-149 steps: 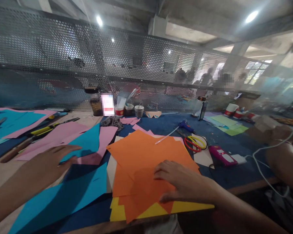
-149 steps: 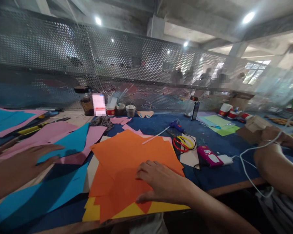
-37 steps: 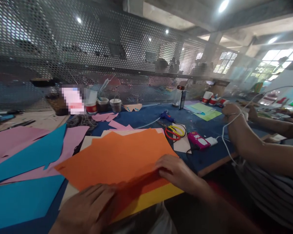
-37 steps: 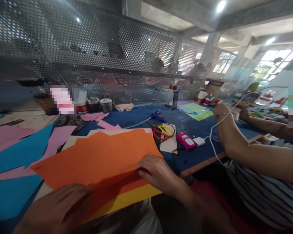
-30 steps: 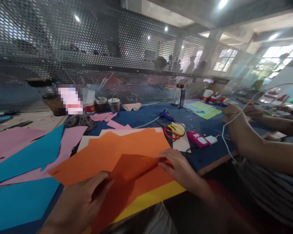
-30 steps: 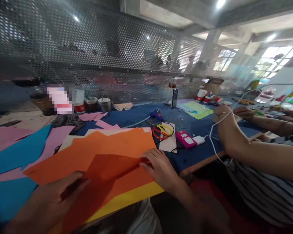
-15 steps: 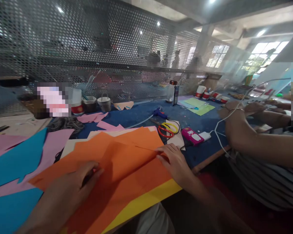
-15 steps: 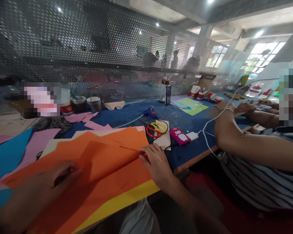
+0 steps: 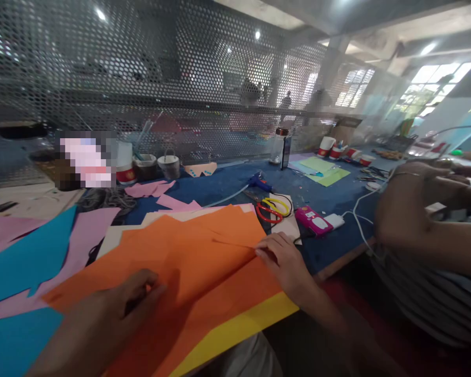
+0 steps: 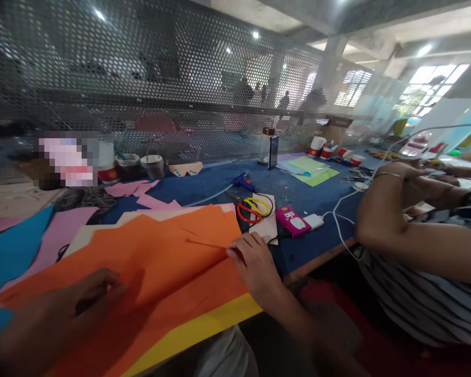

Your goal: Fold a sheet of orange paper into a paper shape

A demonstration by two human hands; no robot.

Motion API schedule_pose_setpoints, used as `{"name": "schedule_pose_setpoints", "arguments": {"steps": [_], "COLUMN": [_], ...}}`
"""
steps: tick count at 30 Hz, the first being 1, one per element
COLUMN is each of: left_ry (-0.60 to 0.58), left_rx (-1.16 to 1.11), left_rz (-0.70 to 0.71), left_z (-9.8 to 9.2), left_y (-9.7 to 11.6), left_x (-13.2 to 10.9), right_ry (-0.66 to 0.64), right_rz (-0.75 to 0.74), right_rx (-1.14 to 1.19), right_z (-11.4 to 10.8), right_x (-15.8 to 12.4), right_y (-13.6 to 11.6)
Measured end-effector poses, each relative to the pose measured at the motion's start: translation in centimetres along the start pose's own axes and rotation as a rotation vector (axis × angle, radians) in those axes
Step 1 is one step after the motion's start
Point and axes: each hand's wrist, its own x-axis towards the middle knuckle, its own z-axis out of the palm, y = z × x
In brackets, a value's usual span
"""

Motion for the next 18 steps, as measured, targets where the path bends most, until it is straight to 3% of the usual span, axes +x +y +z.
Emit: {"name": "schedule_pose_setpoints", "arguments": {"steps": [2, 4, 14, 18], "left_ry": [-0.092, -0.109, -0.007, 0.074], "left_rx": [-0.005, -0.011, 0.104, 0.034], "left_rz": [-0.007, -0.002, 0.001, 0.045], "left_z": [0.3, 0.5, 0.2, 0.5], "left_y": [-0.5, -0.9, 0.5, 0.2], "left_x": [-0.5, -0.7, -0.4, -0.4], "right_ry": [-0.013, -0.020, -0.039, -0.041], "right_rz": [-0.016, -0.026, -0.032, -0.022], "right_rx": [-0.006, -0.008, -0.059, -0.072], "right_z": [0.0, 0.0, -0.1, 0.1], "right_x": [-0.1, -0.2, -0.3, -0.3], "right_y": [0.0, -0.1, -0.7, -0.6]}}
